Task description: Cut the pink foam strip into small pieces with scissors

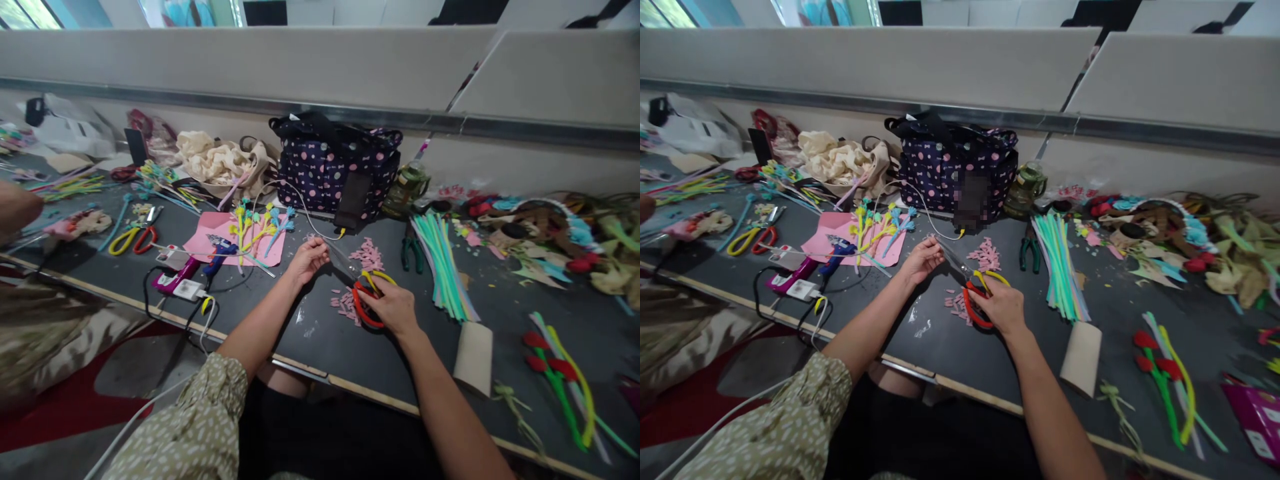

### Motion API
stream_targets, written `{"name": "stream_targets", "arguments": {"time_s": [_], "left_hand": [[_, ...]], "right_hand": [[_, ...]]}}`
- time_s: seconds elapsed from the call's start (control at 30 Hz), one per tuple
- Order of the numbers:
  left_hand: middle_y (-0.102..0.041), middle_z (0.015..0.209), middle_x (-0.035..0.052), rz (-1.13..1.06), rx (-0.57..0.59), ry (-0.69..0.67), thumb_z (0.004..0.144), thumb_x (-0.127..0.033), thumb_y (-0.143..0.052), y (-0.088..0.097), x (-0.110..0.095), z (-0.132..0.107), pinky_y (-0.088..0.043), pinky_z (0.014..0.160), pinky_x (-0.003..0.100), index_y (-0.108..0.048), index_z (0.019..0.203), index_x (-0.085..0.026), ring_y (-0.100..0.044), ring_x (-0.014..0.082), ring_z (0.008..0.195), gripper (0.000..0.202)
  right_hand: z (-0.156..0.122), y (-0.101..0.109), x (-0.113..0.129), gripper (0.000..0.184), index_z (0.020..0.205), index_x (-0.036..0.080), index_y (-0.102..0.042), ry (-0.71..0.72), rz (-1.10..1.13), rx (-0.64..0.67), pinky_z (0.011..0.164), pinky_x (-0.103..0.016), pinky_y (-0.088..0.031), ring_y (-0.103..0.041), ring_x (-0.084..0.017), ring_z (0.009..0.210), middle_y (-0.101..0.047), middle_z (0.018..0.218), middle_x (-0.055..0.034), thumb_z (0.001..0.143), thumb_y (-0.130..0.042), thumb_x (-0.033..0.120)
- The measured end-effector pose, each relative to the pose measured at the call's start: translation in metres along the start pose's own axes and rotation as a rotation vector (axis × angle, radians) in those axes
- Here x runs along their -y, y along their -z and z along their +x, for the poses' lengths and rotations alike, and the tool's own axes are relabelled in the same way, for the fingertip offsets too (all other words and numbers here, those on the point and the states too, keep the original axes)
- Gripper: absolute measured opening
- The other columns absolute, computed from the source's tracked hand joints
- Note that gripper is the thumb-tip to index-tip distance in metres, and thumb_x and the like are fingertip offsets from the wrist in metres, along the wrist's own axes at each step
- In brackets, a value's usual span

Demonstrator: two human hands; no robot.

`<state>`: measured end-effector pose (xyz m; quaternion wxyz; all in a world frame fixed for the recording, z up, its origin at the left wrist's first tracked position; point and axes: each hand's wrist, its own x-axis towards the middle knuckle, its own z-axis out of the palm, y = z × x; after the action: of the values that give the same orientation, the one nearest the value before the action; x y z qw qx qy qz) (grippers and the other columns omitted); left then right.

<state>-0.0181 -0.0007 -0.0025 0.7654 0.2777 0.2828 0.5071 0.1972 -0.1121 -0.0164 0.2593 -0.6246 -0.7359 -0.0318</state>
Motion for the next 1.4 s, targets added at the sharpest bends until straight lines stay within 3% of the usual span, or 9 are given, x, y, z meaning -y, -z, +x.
{"name": "stream_targets", "arguments": {"time_s": [0.37, 0.53, 0.7, 0.9, 1.07, 1.13, 1.27, 1.4], "left_hand": [[-0.061, 0.07, -0.0012, 0.032, -0.013, -0.008, 0.059, -0.018, -0.084, 0.002, -0.002, 0.001, -0.048, 0.059, 0.02, -0.061, 0.079, -0.014, -0.053, 0.005, 0.054, 0.031], [-0.063, 0.073, -0.0003, 0.065, -0.058, -0.04, 0.061, -0.02, -0.083, 0.005, -0.005, 0.002, -0.049, 0.062, 0.022, -0.062, 0.08, -0.014, -0.056, 0.0059, 0.056, 0.028], [-0.065, 0.075, 0.0009, 0.179, -0.104, -0.213, 0.063, -0.024, -0.081, 0.005, -0.008, 0.003, -0.046, 0.058, 0.021, -0.064, 0.077, -0.015, -0.055, 0.0066, 0.057, 0.024], [-0.068, 0.079, 0.0028, 0.304, -0.168, -0.419, 0.065, -0.027, -0.073, -0.003, -0.013, -0.002, -0.04, 0.053, 0.019, -0.061, 0.073, -0.016, -0.049, 0.0069, 0.055, 0.018], [-0.072, 0.086, 0.0062, 0.434, -0.083, -0.366, 0.068, -0.028, -0.069, -0.006, -0.01, -0.006, -0.04, 0.052, 0.02, -0.061, 0.074, -0.015, -0.05, 0.0073, 0.056, 0.017], [-0.072, 0.088, 0.0066, 0.462, -0.129, -0.318, 0.066, -0.028, -0.069, -0.003, -0.009, -0.003, -0.04, 0.05, 0.019, -0.061, 0.073, -0.015, -0.051, 0.0073, 0.056, 0.016], [-0.071, 0.089, 0.0061, 0.412, -0.328, -0.316, 0.063, -0.025, -0.067, 0.006, -0.013, 0.004, -0.039, 0.046, 0.018, -0.058, 0.072, -0.016, -0.053, 0.0065, 0.053, 0.016], [-0.07, 0.083, 0.0057, 0.438, -0.32, -0.272, 0.063, -0.024, -0.067, 0.009, -0.017, 0.004, -0.042, 0.047, 0.019, -0.057, 0.075, -0.016, -0.059, 0.0093, 0.056, 0.018]], "right_hand": [[0.001, -0.001, -0.004, 0.037, 0.103, 0.023, -0.072, -0.008, -0.02, 0.005, 0.066, -0.029, -0.046, -0.067, -0.021, 0.078, -0.074, 0.096, -0.0063, 0.087, -0.054, 0.051], [0.003, 0.005, 0.001, 0.044, 0.112, 0.021, -0.067, -0.053, -0.088, -0.01, 0.066, -0.031, -0.046, -0.068, -0.023, 0.085, -0.073, 0.104, -0.0066, 0.083, -0.056, 0.053], [0.005, 0.013, 0.011, 0.048, 0.116, 0.018, -0.06, -0.055, -0.152, 0.079, 0.063, -0.03, -0.042, -0.065, -0.024, 0.086, -0.071, 0.099, -0.0076, 0.084, -0.054, 0.053], [0.006, 0.011, 0.006, 0.045, 0.112, 0.019, -0.061, -0.066, -0.179, 0.093, 0.064, -0.029, -0.039, -0.063, -0.022, 0.085, -0.071, 0.097, -0.0072, 0.086, -0.051, 0.054], [0.005, 0.007, 0.002, 0.046, 0.111, 0.018, -0.064, -0.049, -0.182, 0.061, 0.068, -0.029, -0.04, -0.063, -0.023, 0.091, -0.071, 0.103, -0.0079, 0.087, -0.051, 0.056], [0.004, 0.006, 0.001, 0.047, 0.112, 0.018, -0.065, -0.043, -0.184, 0.048, 0.069, -0.03, -0.041, -0.063, -0.023, 0.093, -0.071, 0.106, -0.0086, 0.087, -0.051, 0.056], [0.005, 0.006, -0.001, 0.048, 0.111, 0.018, -0.067, -0.084, -0.17, 0.032, 0.068, -0.029, -0.041, -0.064, -0.023, 0.092, -0.072, 0.105, -0.0088, 0.087, -0.05, 0.057], [0.007, 0.006, -0.004, 0.048, 0.107, 0.019, -0.068, -0.154, -0.166, 0.016, 0.064, -0.029, -0.039, -0.064, -0.023, 0.088, -0.073, 0.1, -0.0077, 0.086, -0.05, 0.058]]}}
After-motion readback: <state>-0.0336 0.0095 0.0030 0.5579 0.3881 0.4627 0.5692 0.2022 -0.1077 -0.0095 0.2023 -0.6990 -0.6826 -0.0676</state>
